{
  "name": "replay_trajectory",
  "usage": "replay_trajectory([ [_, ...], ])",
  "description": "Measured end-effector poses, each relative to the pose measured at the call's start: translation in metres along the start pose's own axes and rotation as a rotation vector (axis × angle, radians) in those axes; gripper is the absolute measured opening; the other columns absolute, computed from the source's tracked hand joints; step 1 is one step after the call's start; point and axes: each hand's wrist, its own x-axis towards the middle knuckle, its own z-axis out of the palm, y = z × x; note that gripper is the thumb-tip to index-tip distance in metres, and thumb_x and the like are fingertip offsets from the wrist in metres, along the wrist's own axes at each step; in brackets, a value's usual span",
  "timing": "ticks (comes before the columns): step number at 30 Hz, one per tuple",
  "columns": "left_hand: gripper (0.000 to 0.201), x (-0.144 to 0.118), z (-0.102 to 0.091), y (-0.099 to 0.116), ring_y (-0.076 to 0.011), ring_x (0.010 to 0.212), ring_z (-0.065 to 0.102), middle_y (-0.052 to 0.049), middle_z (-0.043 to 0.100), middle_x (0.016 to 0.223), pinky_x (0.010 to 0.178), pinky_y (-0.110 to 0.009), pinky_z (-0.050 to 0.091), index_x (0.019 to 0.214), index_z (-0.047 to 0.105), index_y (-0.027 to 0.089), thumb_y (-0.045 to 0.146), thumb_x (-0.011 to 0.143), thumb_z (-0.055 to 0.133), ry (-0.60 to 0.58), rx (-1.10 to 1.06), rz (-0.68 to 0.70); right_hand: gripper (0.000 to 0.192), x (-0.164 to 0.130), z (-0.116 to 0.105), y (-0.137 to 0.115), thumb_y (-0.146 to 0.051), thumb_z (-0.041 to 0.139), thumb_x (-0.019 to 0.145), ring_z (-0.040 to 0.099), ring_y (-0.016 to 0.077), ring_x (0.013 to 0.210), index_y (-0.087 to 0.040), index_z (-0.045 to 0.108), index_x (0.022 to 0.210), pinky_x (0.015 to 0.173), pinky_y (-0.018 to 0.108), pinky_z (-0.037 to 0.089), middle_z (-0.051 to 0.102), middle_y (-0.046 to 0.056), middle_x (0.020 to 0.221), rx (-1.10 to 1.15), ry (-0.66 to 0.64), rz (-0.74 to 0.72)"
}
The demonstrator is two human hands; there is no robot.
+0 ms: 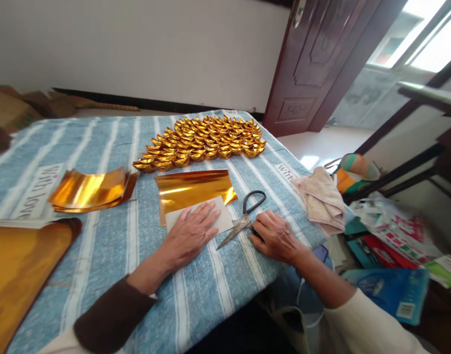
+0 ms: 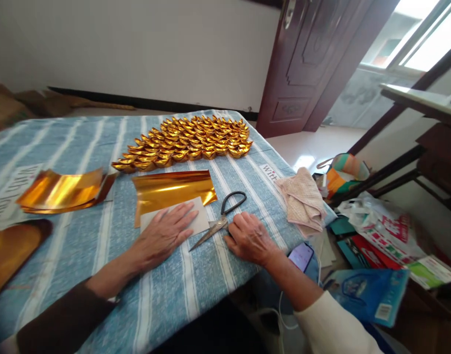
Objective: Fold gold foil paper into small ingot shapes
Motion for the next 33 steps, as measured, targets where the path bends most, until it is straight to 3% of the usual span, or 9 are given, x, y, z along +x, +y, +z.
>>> replay_trajectory([
  [11, 0.049, 0.0006, -0.0043, 0.002, -0.0268, 0.139, 0.03, -0.009, 0.034, 0.152, 0.108, -0.05, 0.023, 0.139, 0.045, 0.021, 0.041, 0.098, 0.027, -0.019, 0.013, -0.008, 0.024, 0.0057, 0.003, -0.0001, -0.025, 0.052, 0.088, 0.044, 0.018, 0.071, -0.019, 0.055, 0.065, 0.065, 0.033, 0.034, 0.051, 0.004, 0.071, -0.027, 0.087, -0.032],
  [20, 0.051, 0.0036, -0.0108, 0.0062, -0.0265, 0.142, 0.022, -0.007, 0.027, 0.155, 0.111, -0.047, 0.017, 0.143, 0.041, 0.02, 0.04, 0.098, 0.028, -0.137, 0.059, -0.06, 0.024, 0.0038, 0.0052, 0.0017, -0.024, 0.053, 0.087, 0.043, 0.0176, 0.071, -0.019, 0.056, 0.064, 0.064, 0.032, 0.032, 0.05, 0.003, 0.068, -0.024, 0.127, -0.06],
  [33, 0.05, 0.0021, -0.0071, 0.0055, -0.0259, 0.142, 0.021, -0.007, 0.027, 0.155, 0.112, -0.047, 0.015, 0.143, 0.04, 0.021, 0.04, 0.098, 0.028, -0.125, 0.047, -0.057, 0.024, -0.0013, 0.004, -0.0006, -0.02, 0.052, 0.087, 0.043, 0.0172, 0.071, -0.02, 0.054, 0.063, 0.064, 0.032, 0.033, 0.05, 0.002, 0.067, -0.01, 0.128, -0.068],
])
